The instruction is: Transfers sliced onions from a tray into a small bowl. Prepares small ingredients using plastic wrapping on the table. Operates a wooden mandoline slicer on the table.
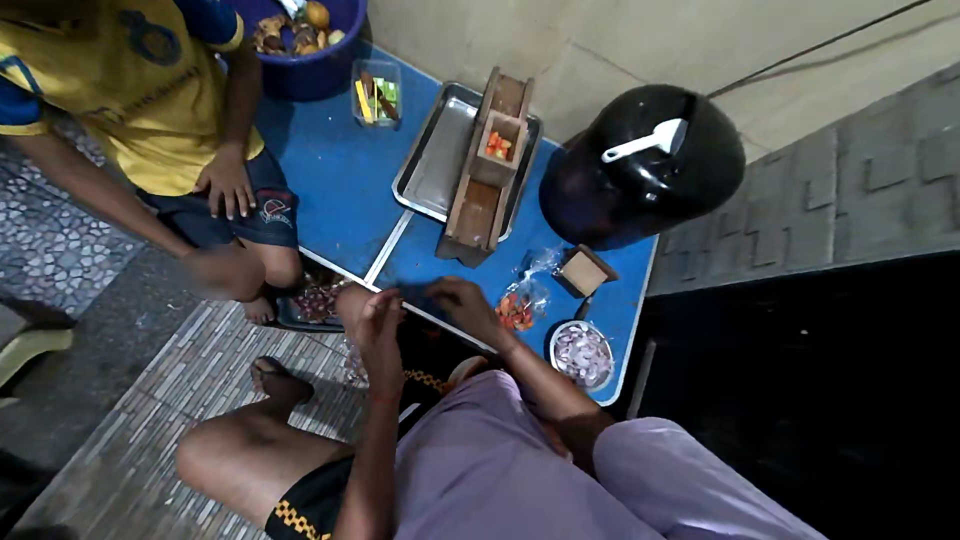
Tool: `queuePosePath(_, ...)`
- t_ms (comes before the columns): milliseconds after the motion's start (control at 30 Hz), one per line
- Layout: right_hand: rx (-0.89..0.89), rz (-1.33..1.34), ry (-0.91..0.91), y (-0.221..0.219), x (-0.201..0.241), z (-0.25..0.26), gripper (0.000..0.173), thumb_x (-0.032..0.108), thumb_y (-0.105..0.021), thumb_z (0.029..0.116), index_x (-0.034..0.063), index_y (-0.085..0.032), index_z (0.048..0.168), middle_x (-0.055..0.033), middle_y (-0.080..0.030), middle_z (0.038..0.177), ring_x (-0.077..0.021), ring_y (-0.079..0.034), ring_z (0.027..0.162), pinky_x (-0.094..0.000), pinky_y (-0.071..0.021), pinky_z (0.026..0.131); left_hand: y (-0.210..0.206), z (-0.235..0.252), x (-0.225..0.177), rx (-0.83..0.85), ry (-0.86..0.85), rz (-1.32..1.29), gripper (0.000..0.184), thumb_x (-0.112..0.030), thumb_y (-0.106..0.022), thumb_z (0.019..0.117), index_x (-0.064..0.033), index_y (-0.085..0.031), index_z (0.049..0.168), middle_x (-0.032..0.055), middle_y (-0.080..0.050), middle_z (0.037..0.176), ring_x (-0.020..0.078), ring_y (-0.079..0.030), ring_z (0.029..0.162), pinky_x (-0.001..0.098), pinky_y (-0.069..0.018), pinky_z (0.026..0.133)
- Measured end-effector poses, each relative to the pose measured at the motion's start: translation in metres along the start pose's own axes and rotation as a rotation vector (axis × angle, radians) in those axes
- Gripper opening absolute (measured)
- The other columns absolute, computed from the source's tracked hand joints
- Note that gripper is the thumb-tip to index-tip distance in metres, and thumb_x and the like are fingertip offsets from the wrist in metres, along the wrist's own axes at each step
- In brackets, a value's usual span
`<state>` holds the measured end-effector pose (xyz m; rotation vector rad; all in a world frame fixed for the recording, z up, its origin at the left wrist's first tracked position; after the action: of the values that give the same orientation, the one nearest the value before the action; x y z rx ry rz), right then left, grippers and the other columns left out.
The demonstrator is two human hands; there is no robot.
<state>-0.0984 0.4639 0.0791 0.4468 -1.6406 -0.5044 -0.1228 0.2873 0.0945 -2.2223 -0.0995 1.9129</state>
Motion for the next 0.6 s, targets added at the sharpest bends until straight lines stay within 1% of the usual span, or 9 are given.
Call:
queuePosePath(100,-0.181,-0.171,-0.162,0.068,-0.039,-0.048,0.025,0.005,-0.053,0.1019,0.0031,-0.074,0.115,-0.0153,-0.07,0.118,-0.0261,-0.07,0.103,-0.047,-0.0579,0.093,-0.024,-0.004,0.02,0.161,0.116,0.125,0.027,-0.01,-0.052,0.1041,0.0043,-0.062,0.125,0.0124,-0.068,0.111,0.0148,-0.066,0.095,0.0334,-0.056,0.087)
queuePosePath(200,-0.325,-0.242,-0.299,0.114,-0.068,-0.093,0.021,0.003,-0.055,0.1004,-0.0016,-0.074,0.109,-0.0194,-0.072,0.112,-0.0301,-0.071,0.1,-0.0485,-0.0574,0.091,-0.06,-0.013,0.051,0.334,0.261,0.236,0.03,-0.015,-0.052,0.1065,0.0022,-0.062,0.129,0.0165,-0.068,0.118,0.0188,-0.068,0.099,0.0352,-0.0567,0.085)
queuePosePath(267,-0.266,-0.33,-0.428,0.12,-0.093,-0.108,0.024,0.004,-0.055,0.1008,-0.0042,-0.074,0.112,-0.0245,-0.072,0.109,-0.0377,-0.07,0.101,-0.0547,-0.0545,0.093,-0.087,-0.017,0.072,0.457,0.291,0.3,0.032,-0.016,-0.052,0.1066,0.0022,-0.062,0.132,0.0183,-0.067,0.124,0.0224,-0.067,0.107,0.039,-0.0549,0.093)
queuePosePath(300,-0.217,-0.362,-0.512,0.118,-0.105,-0.112,0.025,0.006,-0.054,0.1024,-0.0035,-0.073,0.116,-0.0258,-0.072,0.11,-0.0405,-0.069,0.104,-0.0574,-0.0524,0.096,-0.101,-0.019,0.082,0.514,0.302,0.337,0.033,-0.016,-0.053,0.1066,0.0019,-0.062,0.132,0.0184,-0.066,0.128,0.0233,-0.067,0.111,0.0398,-0.0536,0.097)
queuePosePath(367,-0.195,-0.403,-0.613,0.11,-0.125,-0.114,0.028,0.011,-0.052,0.1047,-0.0017,-0.072,0.121,-0.027,-0.071,0.114,-0.0439,-0.068,0.109,-0.0604,-0.0501,0.099,-0.125,-0.021,0.1,0.604,0.327,0.422,0.036,-0.019,-0.054,0.1068,0.001,-0.061,0.136,0.0191,-0.064,0.134,0.0257,-0.065,0.117,0.0416,-0.0509,0.103)
queuePosePath(433,-0.217,-0.404,-0.616,0.101,-0.134,-0.112,0.03,0.014,-0.051,0.1062,-0.0004,-0.072,0.122,-0.0256,-0.071,0.114,-0.0432,-0.068,0.109,-0.0605,-0.0507,0.098,-0.144,-0.022,0.121,0.664,0.357,0.519,0.04,-0.021,-0.054,0.107,0.0007,-0.057,0.14,0.0213,-0.059,0.139,0.0307,-0.06,0.125,0.0451,-0.0466,0.108)
queuePosePath(500,-0.279,-0.369,-0.583,0.097,-0.136,-0.11,0.028,0.018,-0.055,0.1054,0.0006,-0.074,0.117,-0.0224,-0.073,0.112,-0.0394,-0.07,0.106,-0.0582,-0.0527,0.096,-0.158,-0.02,0.139,0.69,0.373,0.615,0.045,-0.023,-0.054,0.1069,0.0015,-0.052,0.144,0.0236,-0.055,0.144,0.0343,-0.056,0.131,0.0476,-0.0431,0.112)
queuePosePath(567,-0.424,-0.336,-0.531,0.102,-0.136,-0.111,0.025,0.02,-0.065,0.0998,-0.0018,-0.072,0.109,-0.0226,-0.069,0.111,-0.0377,-0.068,0.103,-0.0549,-0.0544,0.093,-0.169,-0.017,0.153,0.702,0.376,0.668,0.047,-0.024,-0.053,0.1073,0.0023,-0.049,0.147,0.0256,-0.054,0.144,0.0368,-0.055,0.132,0.0499,-0.0428,0.112)
queuePosePath(600,-0.495,-0.312,-0.52,0.107,-0.138,-0.111,0.028,0.019,-0.07,0.0962,-0.0046,-0.068,0.111,-0.0254,-0.066,0.115,-0.0399,-0.065,0.108,-0.0547,-0.0529,0.095,-0.175,-0.016,0.159,0.695,0.363,0.663,0.048,-0.023,-0.054,0.1068,0.0022,-0.048,0.147,0.0263,-0.056,0.141,0.0377,-0.057,0.129,0.0509,-0.0444,0.11)
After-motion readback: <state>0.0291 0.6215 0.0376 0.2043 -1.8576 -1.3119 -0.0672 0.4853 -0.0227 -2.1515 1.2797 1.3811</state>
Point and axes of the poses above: each hand's wrist, its own z-axis towards the middle knuckle, its own y-axis out of the back of the hand, x = y × z, the point moved 8 cm from there along z, towards the middle knuckle
